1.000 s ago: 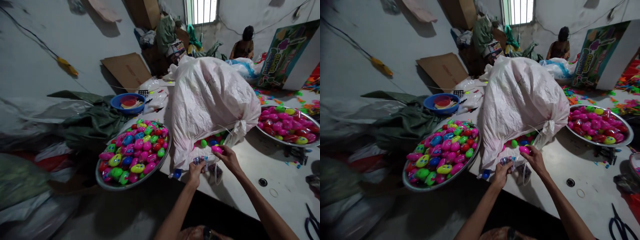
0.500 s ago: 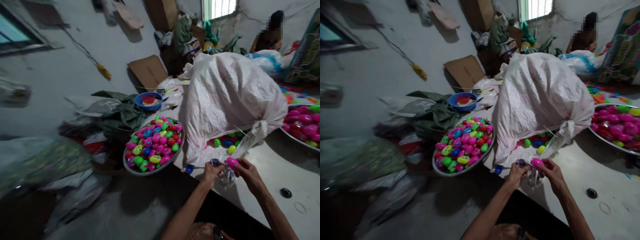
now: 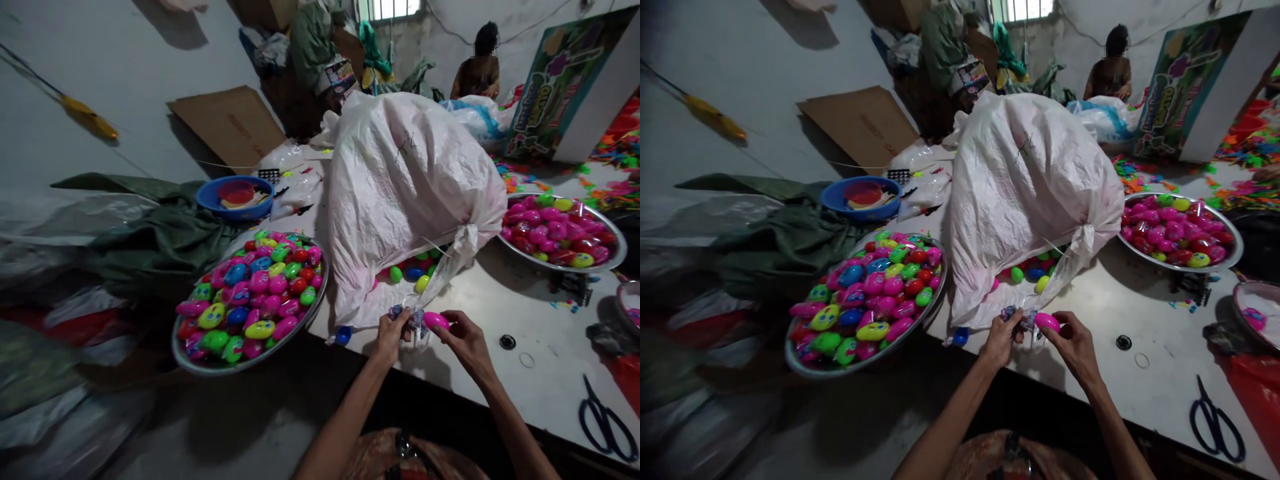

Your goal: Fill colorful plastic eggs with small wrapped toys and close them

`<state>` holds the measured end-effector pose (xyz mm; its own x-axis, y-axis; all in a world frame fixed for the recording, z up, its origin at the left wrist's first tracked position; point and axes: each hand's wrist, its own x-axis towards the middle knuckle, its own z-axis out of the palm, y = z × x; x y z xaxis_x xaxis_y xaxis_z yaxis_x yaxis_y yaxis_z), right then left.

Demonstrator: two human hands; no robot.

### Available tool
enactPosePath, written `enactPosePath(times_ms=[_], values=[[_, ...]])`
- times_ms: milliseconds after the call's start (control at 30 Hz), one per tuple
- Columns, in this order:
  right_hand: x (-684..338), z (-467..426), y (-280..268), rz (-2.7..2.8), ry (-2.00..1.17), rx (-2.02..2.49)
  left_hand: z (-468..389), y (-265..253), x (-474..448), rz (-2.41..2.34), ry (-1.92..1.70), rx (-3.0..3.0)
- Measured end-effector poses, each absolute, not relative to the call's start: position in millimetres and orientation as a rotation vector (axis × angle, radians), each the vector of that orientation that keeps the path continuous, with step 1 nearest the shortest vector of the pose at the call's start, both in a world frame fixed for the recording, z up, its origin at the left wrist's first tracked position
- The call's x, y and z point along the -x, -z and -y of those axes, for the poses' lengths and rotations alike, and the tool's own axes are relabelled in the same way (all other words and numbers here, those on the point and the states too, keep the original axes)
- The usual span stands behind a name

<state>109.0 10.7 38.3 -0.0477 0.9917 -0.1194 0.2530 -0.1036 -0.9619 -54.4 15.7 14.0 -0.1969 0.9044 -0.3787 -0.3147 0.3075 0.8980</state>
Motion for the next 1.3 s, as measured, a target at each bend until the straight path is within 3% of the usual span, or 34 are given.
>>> enactPosePath(times_ms=[600, 767, 967, 1300], values=[[-117, -9, -52, 1.300, -1.342, 1.302, -15, -17, 53, -1.164, -1.044, -0.568], [-116, -3, -44, 1.410, -1.131, 1.280, -12, -22, 45, -1.241, -1.047, -0.776], [-104, 14, -22, 1.046, -1.338, 1.323, -11, -20, 27, -1.080, -1.187, -0.460], [-106, 21, -11, 1.438, -0.698, 1.331, -4, -16, 9, -0.965, -1.097, -0.365]])
